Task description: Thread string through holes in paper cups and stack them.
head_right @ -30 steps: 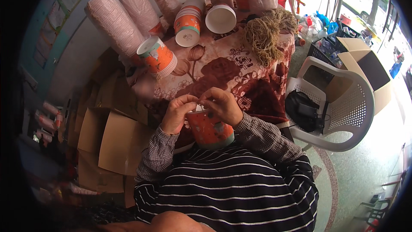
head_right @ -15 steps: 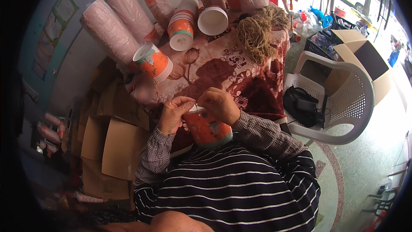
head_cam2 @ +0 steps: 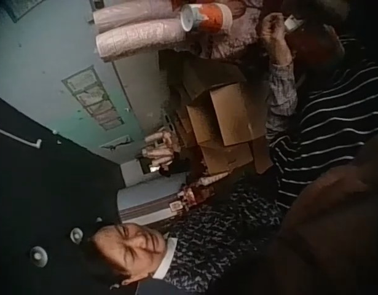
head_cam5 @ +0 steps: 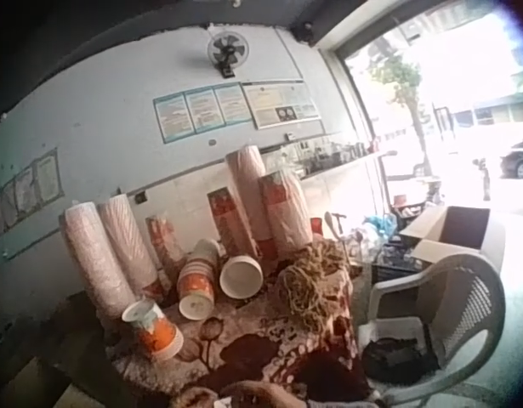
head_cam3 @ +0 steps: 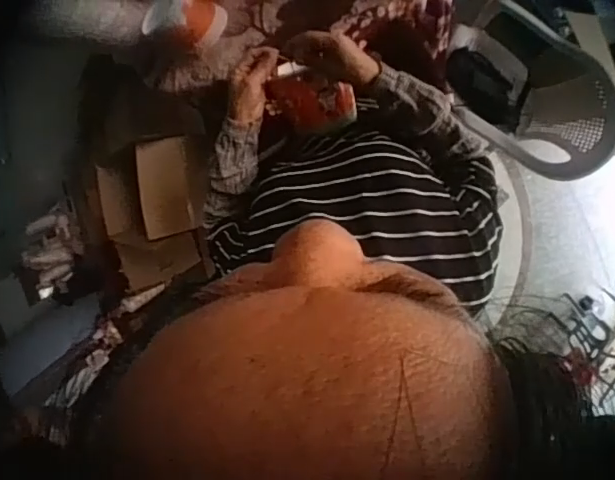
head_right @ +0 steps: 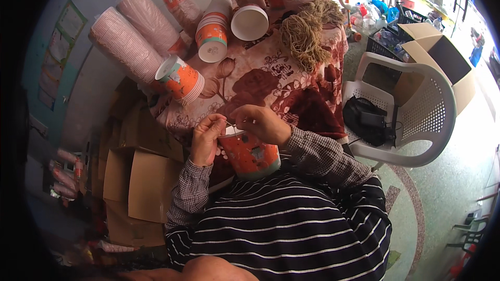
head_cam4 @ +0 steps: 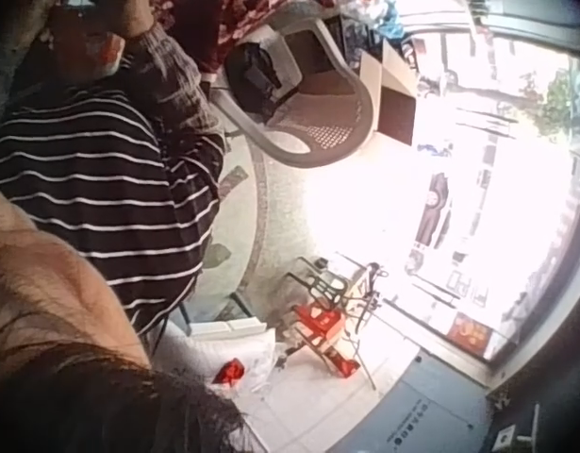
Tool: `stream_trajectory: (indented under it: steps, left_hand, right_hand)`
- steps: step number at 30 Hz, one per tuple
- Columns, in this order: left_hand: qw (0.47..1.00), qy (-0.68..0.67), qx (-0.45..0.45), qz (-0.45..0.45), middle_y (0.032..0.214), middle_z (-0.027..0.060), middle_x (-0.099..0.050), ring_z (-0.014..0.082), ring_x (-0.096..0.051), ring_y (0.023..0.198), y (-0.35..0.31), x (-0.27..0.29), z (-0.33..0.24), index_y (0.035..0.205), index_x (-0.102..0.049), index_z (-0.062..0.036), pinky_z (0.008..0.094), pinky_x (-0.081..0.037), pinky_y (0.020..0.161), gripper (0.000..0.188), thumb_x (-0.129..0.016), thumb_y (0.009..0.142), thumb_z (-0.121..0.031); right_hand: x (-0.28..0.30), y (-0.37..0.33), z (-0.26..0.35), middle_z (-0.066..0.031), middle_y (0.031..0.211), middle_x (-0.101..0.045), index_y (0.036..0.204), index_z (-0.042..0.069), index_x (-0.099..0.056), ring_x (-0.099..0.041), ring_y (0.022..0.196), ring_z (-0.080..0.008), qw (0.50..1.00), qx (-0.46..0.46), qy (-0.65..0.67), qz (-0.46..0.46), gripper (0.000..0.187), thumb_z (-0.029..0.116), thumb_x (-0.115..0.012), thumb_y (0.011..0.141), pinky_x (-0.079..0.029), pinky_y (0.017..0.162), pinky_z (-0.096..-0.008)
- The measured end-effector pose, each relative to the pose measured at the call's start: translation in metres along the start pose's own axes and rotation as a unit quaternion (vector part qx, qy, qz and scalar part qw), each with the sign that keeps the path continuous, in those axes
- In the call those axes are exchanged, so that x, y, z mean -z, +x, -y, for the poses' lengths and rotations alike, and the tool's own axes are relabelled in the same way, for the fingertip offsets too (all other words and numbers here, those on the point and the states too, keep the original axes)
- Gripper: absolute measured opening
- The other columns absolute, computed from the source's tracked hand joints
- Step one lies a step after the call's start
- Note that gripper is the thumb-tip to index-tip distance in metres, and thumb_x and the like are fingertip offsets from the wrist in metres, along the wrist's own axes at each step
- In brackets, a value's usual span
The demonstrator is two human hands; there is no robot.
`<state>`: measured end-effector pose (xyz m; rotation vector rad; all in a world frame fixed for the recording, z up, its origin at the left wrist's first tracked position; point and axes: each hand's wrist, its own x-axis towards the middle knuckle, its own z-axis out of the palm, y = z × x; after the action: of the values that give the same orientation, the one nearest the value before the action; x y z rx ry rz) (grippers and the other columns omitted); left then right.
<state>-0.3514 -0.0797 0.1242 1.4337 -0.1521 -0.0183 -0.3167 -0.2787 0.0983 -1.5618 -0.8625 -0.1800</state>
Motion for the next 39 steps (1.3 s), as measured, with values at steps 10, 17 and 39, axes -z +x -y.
stream_trajectory:
  steps: [10, 17, 39]
  left_hand:
    - [1.000, -0.015, 0.003, 0.015, 0.075, -0.0029, -0.058, 0.0041, -0.050, 0.068, -0.007, 0.007, 0.001, 0.093, -0.065, -0.0019, 0.0181, -0.041, 0.066, 0.008, -0.061, 0.091, -0.009]
    - [1.000, 0.004, 0.006, -0.016, 0.078, -0.0022, -0.060, 0.0051, -0.053, 0.072, -0.013, 0.017, 0.008, 0.094, -0.065, -0.0016, 0.0185, -0.043, 0.070, 0.009, -0.062, 0.090, -0.009]
    - [0.952, 0.292, 0.000, 0.088, 0.093, 0.0135, -0.066, 0.0085, -0.054, 0.053, -0.008, -0.023, -0.043, 0.126, -0.045, 0.0048, 0.0229, -0.045, 0.050, 0.036, -0.051, 0.091, -0.002]
  right_hand:
    - [0.011, 0.004, 0.002, -0.0073, 0.089, -0.064, 0.096, 0.002, -0.053, -0.063, 0.071, -0.0143, 0.986, -0.098, 0.044, 0.124, 0.010, 0.010, -0.053, 0.091, -0.051, 0.058, -0.0270]
    - [0.009, 0.001, -0.006, -0.0115, 0.084, -0.064, 0.094, 0.000, -0.057, -0.064, 0.082, -0.0222, 0.994, -0.011, -0.019, 0.103, 0.011, 0.009, -0.058, 0.086, -0.050, 0.073, -0.0328]
    - [0.006, -0.002, 0.009, -0.0106, 0.092, -0.058, 0.092, 0.001, -0.059, -0.058, 0.086, -0.0250, 0.996, 0.053, -0.009, 0.071, 0.011, 0.003, -0.063, 0.082, -0.047, 0.076, -0.0327]
